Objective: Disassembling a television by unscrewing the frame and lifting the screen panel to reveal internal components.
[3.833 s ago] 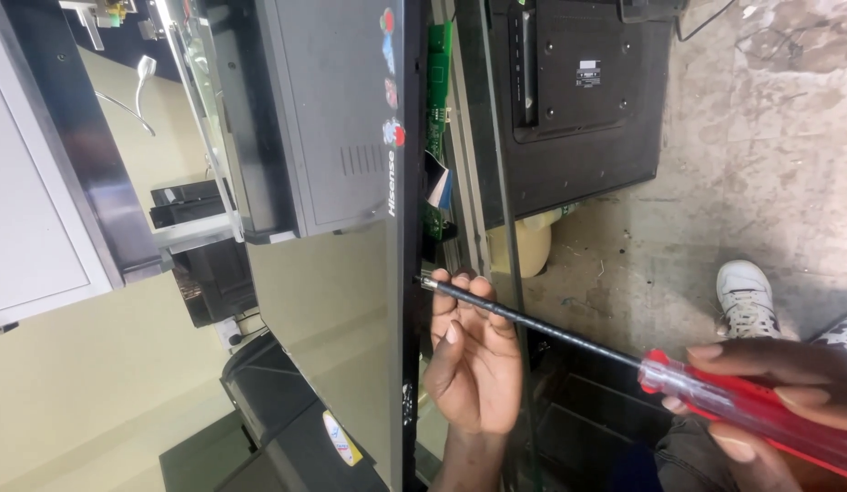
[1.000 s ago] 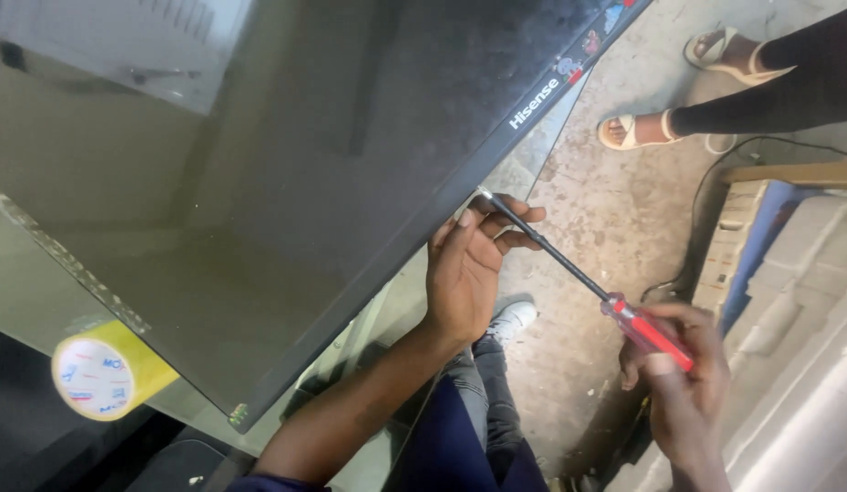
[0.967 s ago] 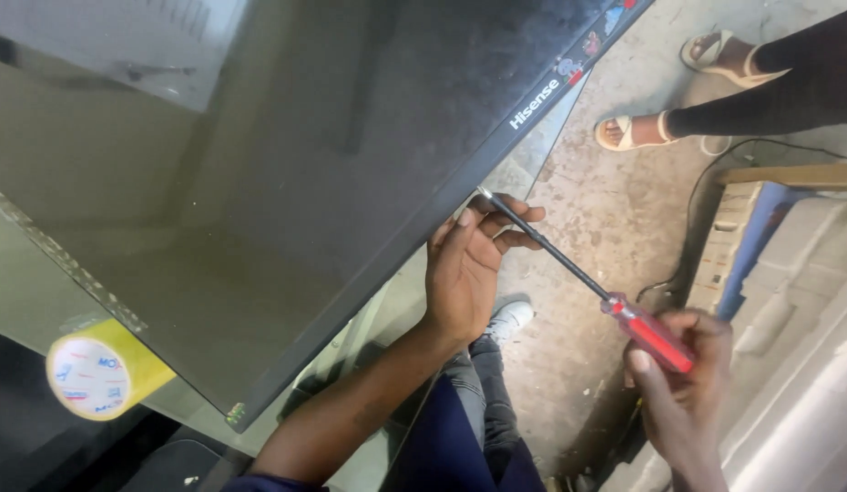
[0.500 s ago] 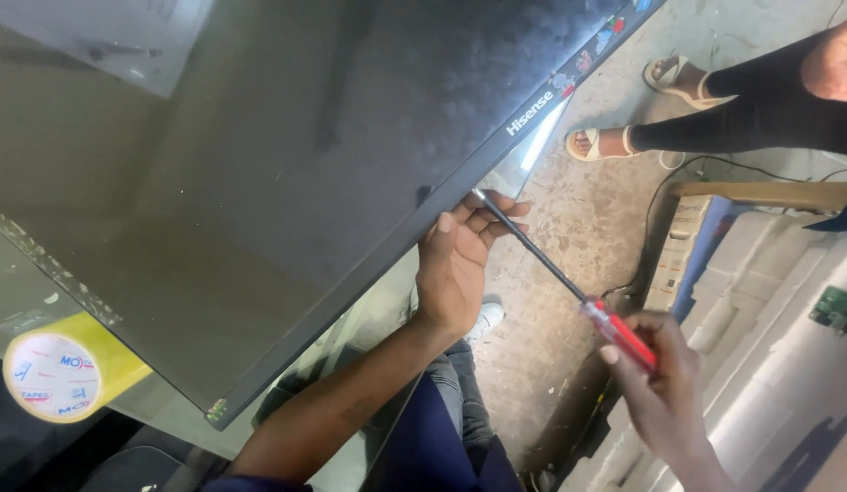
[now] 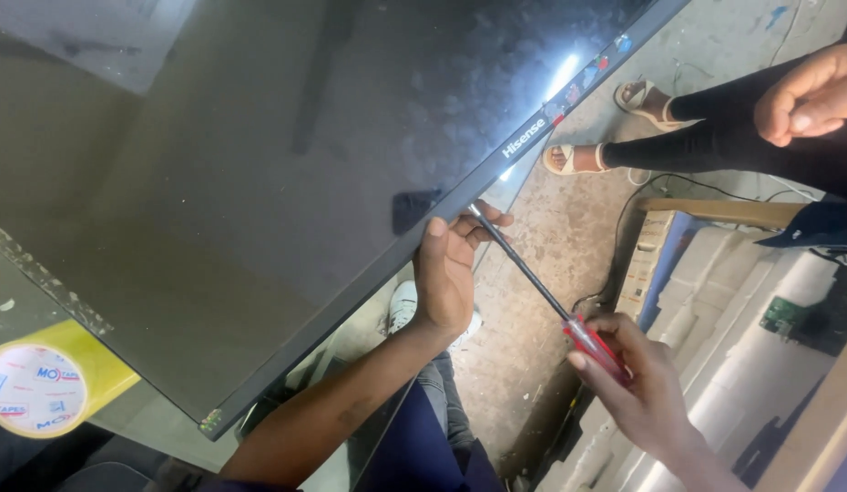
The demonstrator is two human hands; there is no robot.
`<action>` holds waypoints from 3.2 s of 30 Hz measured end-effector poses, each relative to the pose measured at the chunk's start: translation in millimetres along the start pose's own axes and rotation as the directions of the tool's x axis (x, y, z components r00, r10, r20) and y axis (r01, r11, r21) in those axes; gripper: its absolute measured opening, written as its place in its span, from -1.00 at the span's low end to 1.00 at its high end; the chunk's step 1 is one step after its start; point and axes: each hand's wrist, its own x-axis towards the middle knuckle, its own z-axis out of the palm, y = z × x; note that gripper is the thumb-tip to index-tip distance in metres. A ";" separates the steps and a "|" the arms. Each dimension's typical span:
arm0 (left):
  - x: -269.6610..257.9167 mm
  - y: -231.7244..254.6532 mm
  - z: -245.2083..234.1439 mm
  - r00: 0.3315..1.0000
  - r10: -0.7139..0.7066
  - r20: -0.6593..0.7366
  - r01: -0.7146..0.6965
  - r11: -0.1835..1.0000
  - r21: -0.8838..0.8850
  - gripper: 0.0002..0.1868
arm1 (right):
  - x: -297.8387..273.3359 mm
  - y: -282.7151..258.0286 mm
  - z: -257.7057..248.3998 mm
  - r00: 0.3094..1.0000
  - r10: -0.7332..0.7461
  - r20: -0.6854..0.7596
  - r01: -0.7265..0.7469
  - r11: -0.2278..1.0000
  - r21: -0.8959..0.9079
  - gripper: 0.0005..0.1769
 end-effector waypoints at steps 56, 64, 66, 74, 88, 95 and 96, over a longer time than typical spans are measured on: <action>-2.2 1.5 6.2 0.995 -0.079 -0.065 0.083 0.994 0.064 -0.46 | 14.2 -40.1 17.7 0.958 -0.156 -0.239 0.118 0.979 -0.164 -0.69; -2.4 -2.9 3.7 0.994 -0.087 -0.064 0.090 0.995 0.050 -0.46 | 19.5 -29.2 1.0 0.967 0.152 0.203 -0.232 0.856 0.462 -0.58; -1.9 -1.8 4.4 0.994 -0.085 -0.069 0.089 0.994 0.061 -0.46 | 19.9 -35.0 4.7 0.958 0.150 0.245 -0.259 0.818 0.513 -0.55; -1.7 1.2 5.5 0.995 -0.080 -0.065 0.085 0.994 0.065 -0.42 | 17.5 -49.0 19.9 0.834 -0.524 -0.171 0.370 0.762 -0.531 -0.68; -1.1 11.9 8.9 0.997 -0.021 0.076 0.018 0.999 0.031 -0.51 | 9.7 -18.5 5.7 0.973 -0.007 -0.229 0.034 0.993 0.113 -0.67; -21.5 28.9 29.5 0.859 -0.305 0.411 0.082 0.874 0.478 -0.84 | -41.9 8.7 -25.9 0.920 0.083 -0.382 0.058 0.937 0.344 -0.75; -18.4 18.3 38.2 0.846 -0.315 0.430 0.075 0.870 0.488 -0.84 | -49.0 18.8 -28.2 0.912 0.083 -0.401 0.072 0.931 0.357 -0.75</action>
